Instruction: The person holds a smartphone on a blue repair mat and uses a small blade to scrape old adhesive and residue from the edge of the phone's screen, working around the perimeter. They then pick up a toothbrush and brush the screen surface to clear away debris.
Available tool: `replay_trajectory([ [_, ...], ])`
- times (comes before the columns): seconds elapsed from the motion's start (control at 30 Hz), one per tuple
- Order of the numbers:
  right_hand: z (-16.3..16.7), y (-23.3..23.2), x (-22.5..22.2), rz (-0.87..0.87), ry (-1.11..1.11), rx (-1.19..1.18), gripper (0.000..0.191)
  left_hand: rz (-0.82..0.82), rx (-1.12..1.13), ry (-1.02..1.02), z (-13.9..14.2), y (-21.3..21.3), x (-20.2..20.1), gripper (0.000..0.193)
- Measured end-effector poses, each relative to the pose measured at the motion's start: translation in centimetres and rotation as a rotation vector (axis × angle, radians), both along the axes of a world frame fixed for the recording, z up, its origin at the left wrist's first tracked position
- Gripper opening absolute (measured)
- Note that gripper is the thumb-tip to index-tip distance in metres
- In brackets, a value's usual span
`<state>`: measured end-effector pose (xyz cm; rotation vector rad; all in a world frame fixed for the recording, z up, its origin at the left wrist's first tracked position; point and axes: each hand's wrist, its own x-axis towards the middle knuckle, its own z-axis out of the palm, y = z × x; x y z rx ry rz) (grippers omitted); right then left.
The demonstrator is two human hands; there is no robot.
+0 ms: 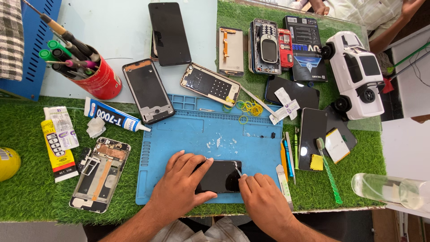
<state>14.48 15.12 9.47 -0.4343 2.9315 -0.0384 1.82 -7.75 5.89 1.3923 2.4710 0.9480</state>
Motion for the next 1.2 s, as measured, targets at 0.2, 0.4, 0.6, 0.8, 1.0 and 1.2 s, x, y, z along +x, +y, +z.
replay_trajectory([
  [0.2, 0.4, 1.5, -0.5, -0.418, 0.072, -0.367, 0.017, 0.002, 0.007, -0.003, 0.1, 0.0, 0.0, 0.086],
  [0.4, 0.2, 3.9, -2.0, -0.829, -0.291, -0.576, 0.024, 0.007, 0.007, -0.007, 0.4, -0.1, 0.1, 0.086],
  [0.6, 0.2, 5.0, -3.2, -0.808, -0.378, -0.578, 0.021, 0.005, 0.003, -0.001, 0.5, 0.2, 0.1, 0.086],
  [0.8, 0.5, 5.8, -5.4, -0.858, -0.580, -0.604, 0.021, 0.001, -0.003, 0.002, 0.3, 0.2, -0.1, 0.086],
  [1.0, 0.7, 6.2, -7.3, -0.847, -0.728, -0.533, 0.022, -0.009, -0.001, 0.002, 0.1, 0.2, -0.3, 0.087],
  [1.2, -0.4, 5.3, -7.4, -0.665, -0.512, -0.509, 0.018, -0.016, -0.016, -0.005, 0.2, 0.0, -0.5, 0.085],
])
